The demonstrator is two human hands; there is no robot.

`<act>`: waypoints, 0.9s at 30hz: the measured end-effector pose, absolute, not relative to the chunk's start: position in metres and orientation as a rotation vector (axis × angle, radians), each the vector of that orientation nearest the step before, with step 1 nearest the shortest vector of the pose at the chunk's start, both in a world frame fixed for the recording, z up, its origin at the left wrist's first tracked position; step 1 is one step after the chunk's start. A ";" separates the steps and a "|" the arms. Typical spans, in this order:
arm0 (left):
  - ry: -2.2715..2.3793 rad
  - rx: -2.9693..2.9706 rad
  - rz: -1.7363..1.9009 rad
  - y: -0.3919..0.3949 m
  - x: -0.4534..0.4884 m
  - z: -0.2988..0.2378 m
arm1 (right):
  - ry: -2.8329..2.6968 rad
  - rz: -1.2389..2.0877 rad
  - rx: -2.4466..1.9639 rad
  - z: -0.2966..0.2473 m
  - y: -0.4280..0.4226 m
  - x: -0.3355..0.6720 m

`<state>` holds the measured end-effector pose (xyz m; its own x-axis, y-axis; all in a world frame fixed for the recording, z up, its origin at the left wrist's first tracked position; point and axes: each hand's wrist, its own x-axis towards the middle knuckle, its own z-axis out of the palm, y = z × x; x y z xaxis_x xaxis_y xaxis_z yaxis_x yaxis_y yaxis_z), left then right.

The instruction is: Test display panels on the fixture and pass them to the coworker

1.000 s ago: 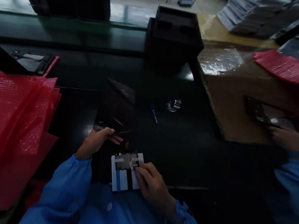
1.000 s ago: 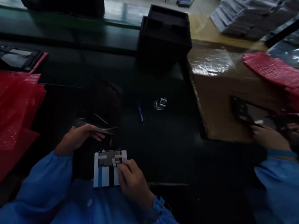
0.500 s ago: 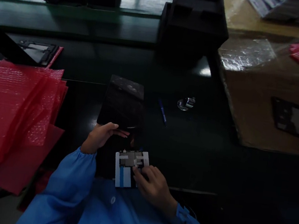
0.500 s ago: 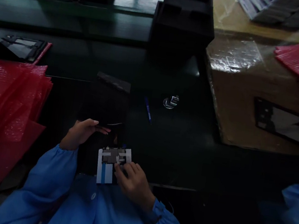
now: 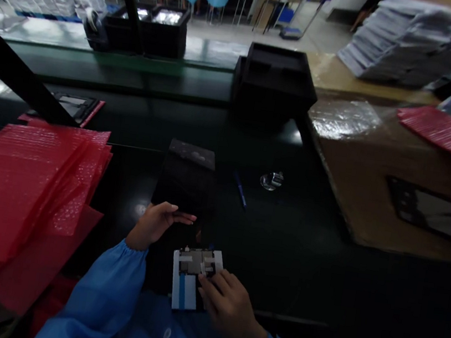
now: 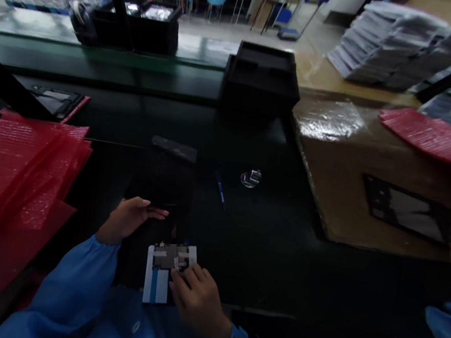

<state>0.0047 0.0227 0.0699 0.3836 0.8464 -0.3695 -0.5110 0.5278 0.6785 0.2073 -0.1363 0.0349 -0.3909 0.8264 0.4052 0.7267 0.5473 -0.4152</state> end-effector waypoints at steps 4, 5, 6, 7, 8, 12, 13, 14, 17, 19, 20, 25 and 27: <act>0.654 0.533 0.885 0.019 0.007 0.062 | -2.101 0.342 -1.169 0.059 -0.115 0.208; 0.625 0.538 0.890 0.017 0.007 0.061 | -2.092 0.325 -1.138 0.069 -0.105 0.208; 0.599 0.539 0.890 0.016 0.008 0.060 | -2.089 0.298 -1.116 0.081 -0.095 0.207; 0.578 0.536 0.886 0.014 0.009 0.060 | -2.100 0.270 -1.107 0.093 -0.083 0.205; 0.566 0.531 0.886 0.013 0.009 0.061 | -2.126 0.240 -1.120 0.105 -0.071 0.204; 0.555 0.515 0.927 0.008 0.011 0.063 | -2.309 0.089 -1.297 0.152 -0.029 0.197; 0.543 0.516 0.946 0.007 0.011 0.062 | -2.343 0.067 -1.335 0.161 -0.022 0.195; 0.534 0.520 0.954 0.006 0.011 0.061 | -2.368 0.058 -1.357 0.167 -0.016 0.193; 0.546 0.518 0.971 0.005 0.012 0.053 | -2.419 0.065 -1.354 0.175 -0.007 0.189; 0.561 0.506 0.993 0.004 0.013 0.048 | -2.462 0.107 -1.306 0.174 -0.006 0.187; 0.560 0.504 0.997 0.004 0.012 0.047 | -2.484 0.139 -1.279 0.172 -0.005 0.187; 0.510 0.557 0.935 0.004 0.012 0.056 | -2.440 0.050 -1.354 0.157 0.006 0.192; 0.479 0.581 0.910 0.005 0.012 0.059 | -2.272 -0.161 -1.478 0.152 0.015 0.198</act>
<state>0.0120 0.0053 0.0594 0.5302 0.8362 -0.1404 -0.5887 0.4823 0.6487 0.1977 0.0149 0.1515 -0.3442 0.8457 0.4077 0.8948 0.4270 -0.1303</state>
